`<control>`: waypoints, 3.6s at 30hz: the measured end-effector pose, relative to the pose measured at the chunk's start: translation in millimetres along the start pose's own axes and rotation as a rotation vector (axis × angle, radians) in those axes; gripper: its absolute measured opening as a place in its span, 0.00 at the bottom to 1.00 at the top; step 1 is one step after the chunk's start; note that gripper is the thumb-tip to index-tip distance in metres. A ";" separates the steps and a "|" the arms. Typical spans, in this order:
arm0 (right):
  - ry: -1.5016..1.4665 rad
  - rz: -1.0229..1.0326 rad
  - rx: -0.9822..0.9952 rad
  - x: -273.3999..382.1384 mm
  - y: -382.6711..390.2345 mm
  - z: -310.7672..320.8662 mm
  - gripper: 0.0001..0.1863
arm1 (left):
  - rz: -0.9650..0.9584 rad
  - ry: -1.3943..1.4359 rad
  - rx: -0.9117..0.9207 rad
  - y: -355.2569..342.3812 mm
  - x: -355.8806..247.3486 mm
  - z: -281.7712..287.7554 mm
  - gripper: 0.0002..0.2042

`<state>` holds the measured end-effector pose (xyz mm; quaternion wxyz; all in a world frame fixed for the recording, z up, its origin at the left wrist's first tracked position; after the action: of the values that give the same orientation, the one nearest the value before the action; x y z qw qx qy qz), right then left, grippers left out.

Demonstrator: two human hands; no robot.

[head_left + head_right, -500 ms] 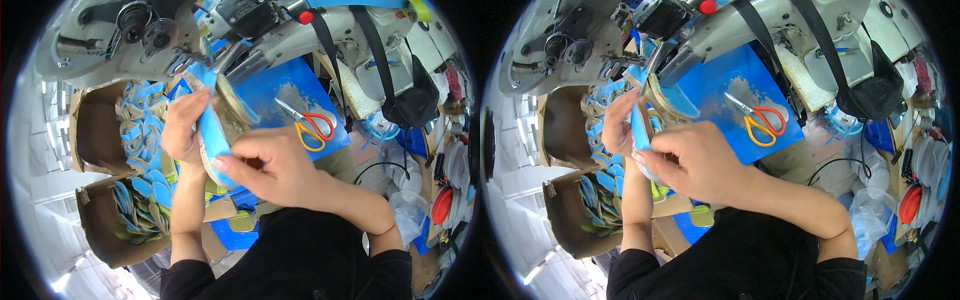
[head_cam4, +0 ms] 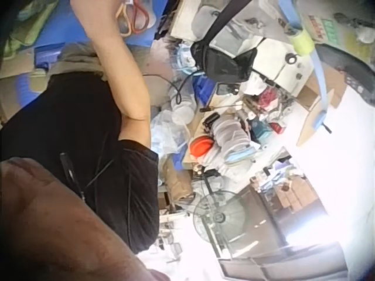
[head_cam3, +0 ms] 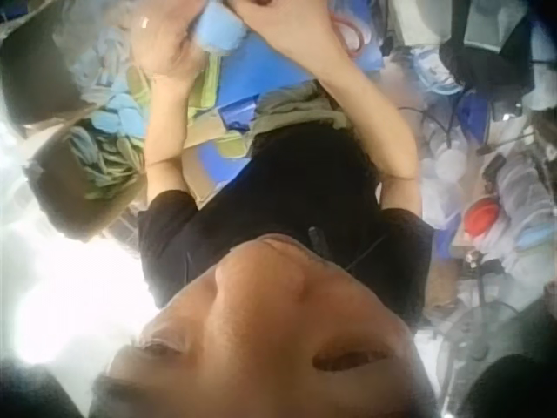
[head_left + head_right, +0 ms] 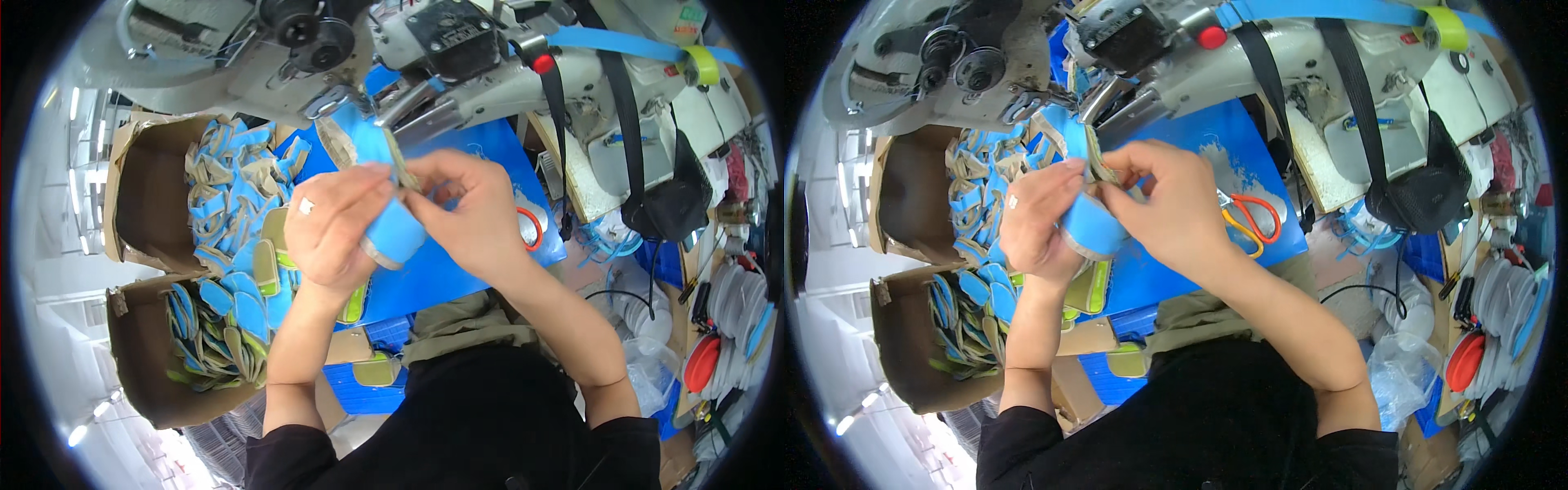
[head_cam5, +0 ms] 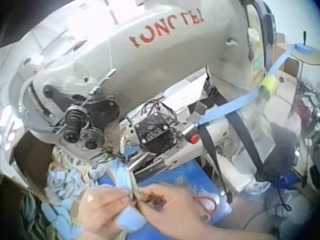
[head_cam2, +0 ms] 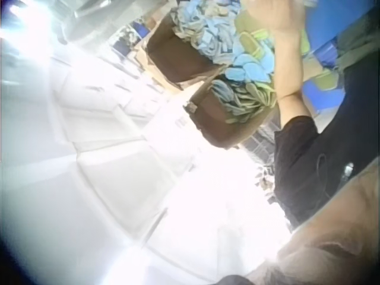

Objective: The person sews a blue fabric strip onto the edge of a small green and beige pouch using a sewing machine. They guide the pouch under the needle, trim the excess thread with scissors, and inspect the finished seam. The process is repeated for multiple pouches.

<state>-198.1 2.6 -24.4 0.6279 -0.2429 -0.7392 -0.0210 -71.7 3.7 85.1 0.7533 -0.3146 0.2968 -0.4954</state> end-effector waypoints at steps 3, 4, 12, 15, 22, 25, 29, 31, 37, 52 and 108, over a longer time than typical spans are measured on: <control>0.002 0.079 -0.041 -2.5 1.7 2.7 0.08 | -0.027 -0.034 0.024 -1.5 -4.5 -6.3 0.12; 0.005 0.097 -0.041 -0.8 2.3 2.8 0.08 | -0.029 -0.045 0.041 -2.3 -4.7 -7.0 0.12; -0.044 0.121 -0.079 -6.8 7.1 4.0 0.08 | -0.033 -0.089 0.108 -4.6 -4.0 -11.0 0.12; -0.001 0.120 -0.046 -2.9 7.3 2.7 0.08 | -0.030 -0.089 0.149 -6.0 -3.6 -10.0 0.12; 0.054 0.073 -0.106 -11.1 -17.6 -4.2 0.09 | -0.039 -0.121 0.093 -21.4 21.1 -13.6 0.12; 0.041 0.090 -0.168 -4.7 -20.1 -4.6 0.09 | -0.049 -0.128 0.081 -22.1 24.7 -12.2 0.12; 0.159 0.255 -0.214 9.2 -19.6 0.5 0.09 | -0.026 -0.065 0.060 -14.6 34.3 -13.4 0.12; 0.235 0.371 -0.231 14.5 -16.4 0.3 0.10 | 0.043 0.025 0.065 -11.3 41.6 -10.8 0.14; 0.405 0.565 -0.257 14.8 -1.3 -4.4 0.13 | 0.226 0.271 -0.006 -3.9 62.8 -4.9 0.17; 0.102 0.310 -0.246 -15.7 -5.0 -4.7 0.11 | -0.184 -0.092 0.120 -10.8 13.9 -13.1 0.11; -0.136 -0.056 0.076 -4.1 4.3 2.5 0.17 | 0.258 0.075 0.163 6.0 31.7 -13.9 0.16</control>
<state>-198.3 5.9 -30.0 0.5842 -0.1990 -0.7868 0.0061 -68.3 -26.5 67.5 0.8222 -0.1929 0.3217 -0.4282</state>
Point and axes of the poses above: each hand's wrist, its own y-axis away from the middle knuckle, its own z-axis out of the back of the hand, x = y × z, the point moved 10 cm from there along -y, towards the middle knuckle, and after that the axes turned 9 degrees about z, right-handed, at the moved point
